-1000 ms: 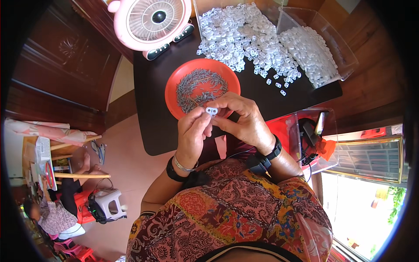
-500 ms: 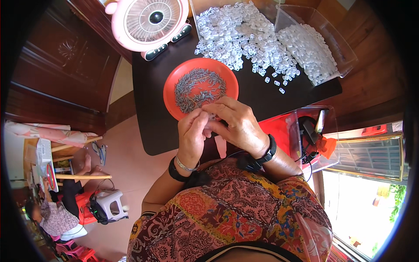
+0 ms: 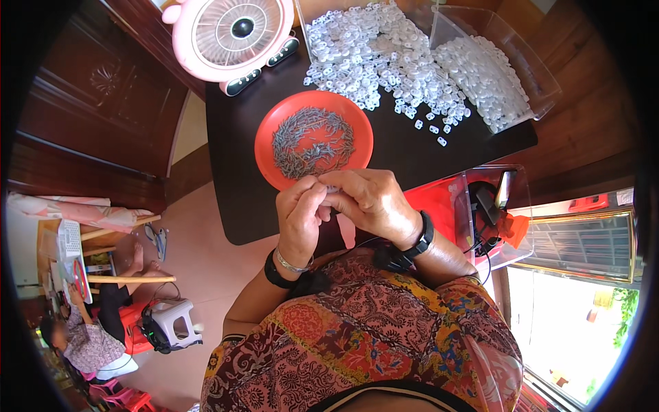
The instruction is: Assembling small white plastic components by inserting tiny metal rings into them.
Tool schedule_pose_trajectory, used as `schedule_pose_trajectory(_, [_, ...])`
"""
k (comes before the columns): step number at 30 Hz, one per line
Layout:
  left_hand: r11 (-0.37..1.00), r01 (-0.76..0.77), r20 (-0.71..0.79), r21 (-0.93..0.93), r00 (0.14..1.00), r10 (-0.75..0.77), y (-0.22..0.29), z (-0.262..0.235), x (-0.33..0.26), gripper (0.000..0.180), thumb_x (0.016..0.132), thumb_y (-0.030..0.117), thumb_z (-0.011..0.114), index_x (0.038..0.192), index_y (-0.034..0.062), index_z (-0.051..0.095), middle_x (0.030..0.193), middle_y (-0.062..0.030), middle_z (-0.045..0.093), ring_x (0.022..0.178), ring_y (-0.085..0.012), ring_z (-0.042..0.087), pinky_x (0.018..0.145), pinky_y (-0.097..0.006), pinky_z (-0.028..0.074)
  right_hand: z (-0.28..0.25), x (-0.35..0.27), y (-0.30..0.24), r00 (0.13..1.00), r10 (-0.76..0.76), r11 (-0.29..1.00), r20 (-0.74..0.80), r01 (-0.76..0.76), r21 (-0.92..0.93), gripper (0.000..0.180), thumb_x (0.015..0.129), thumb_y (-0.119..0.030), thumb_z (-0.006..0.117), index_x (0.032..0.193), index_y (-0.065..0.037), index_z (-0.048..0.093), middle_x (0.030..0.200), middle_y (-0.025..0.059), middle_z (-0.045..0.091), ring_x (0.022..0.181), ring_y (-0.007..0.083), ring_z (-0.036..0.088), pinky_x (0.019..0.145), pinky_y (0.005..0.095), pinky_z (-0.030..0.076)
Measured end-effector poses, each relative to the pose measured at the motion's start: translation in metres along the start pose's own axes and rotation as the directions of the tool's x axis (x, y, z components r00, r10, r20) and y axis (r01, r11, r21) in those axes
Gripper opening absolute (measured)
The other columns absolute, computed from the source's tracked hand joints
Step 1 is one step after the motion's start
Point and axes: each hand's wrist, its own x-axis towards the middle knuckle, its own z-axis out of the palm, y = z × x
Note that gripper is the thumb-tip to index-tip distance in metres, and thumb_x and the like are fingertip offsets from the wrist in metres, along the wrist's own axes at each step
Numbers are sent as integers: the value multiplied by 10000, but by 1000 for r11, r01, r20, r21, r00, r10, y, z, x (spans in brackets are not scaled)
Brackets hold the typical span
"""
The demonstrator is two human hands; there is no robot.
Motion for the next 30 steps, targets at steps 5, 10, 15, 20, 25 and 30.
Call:
schedule_pose_trajectory(5, [999,46,-74,6,996,-45,-3,-2,-6,255,899,161,468,782,-13,614,632,-26,561,499,-72,469,457,-200,337,7,-4,4,997,-70,993,25,72,-92,264,748,-111,726,982,-42,625,739,98,633,649,279,649,552,343,513])
schedule_pose_trajectory(10, [1000,-11,-65,4,998,11,-14,-6,-7,256,897,155,458,744,-5,587,602,-7,534,475,-61,454,431,-203,318,6,-6,1,995,-60,990,76,70,-126,278,758,-125,725,1003,-40,624,729,91,629,637,267,650,535,332,511])
schedule_pose_trajectory(15, [1000,-25,-94,-4,995,24,-4,0,-6,249,886,166,479,780,-14,614,586,4,514,490,-52,433,463,-206,318,3,-1,-1,998,-54,997,34,56,-61,336,751,-117,745,1044,-20,609,808,103,662,712,249,676,585,309,525])
schedule_pose_trajectory(20, [994,-78,-54,72,995,82,-4,-4,-4,267,873,188,481,729,-14,579,567,-9,493,497,-67,432,468,-219,309,-1,-1,-2,998,47,997,37,-49,64,313,742,-100,766,992,-35,589,806,95,655,703,227,671,580,299,521])
schedule_pose_trajectory(25, [991,-107,-34,83,993,110,-4,-3,-5,282,859,215,477,712,-11,559,564,-22,484,493,-78,434,467,-220,309,2,-2,-2,999,-19,1000,35,19,-9,313,744,-124,764,984,-38,582,795,99,653,693,239,668,566,304,520])
schedule_pose_trajectory(30, [994,-97,-32,55,995,99,-3,-2,-7,245,853,138,500,664,-13,538,568,-5,483,502,-74,424,471,-233,331,5,-8,0,999,-31,999,26,32,-29,290,754,-127,755,970,-39,582,787,106,653,673,250,665,552,306,518])
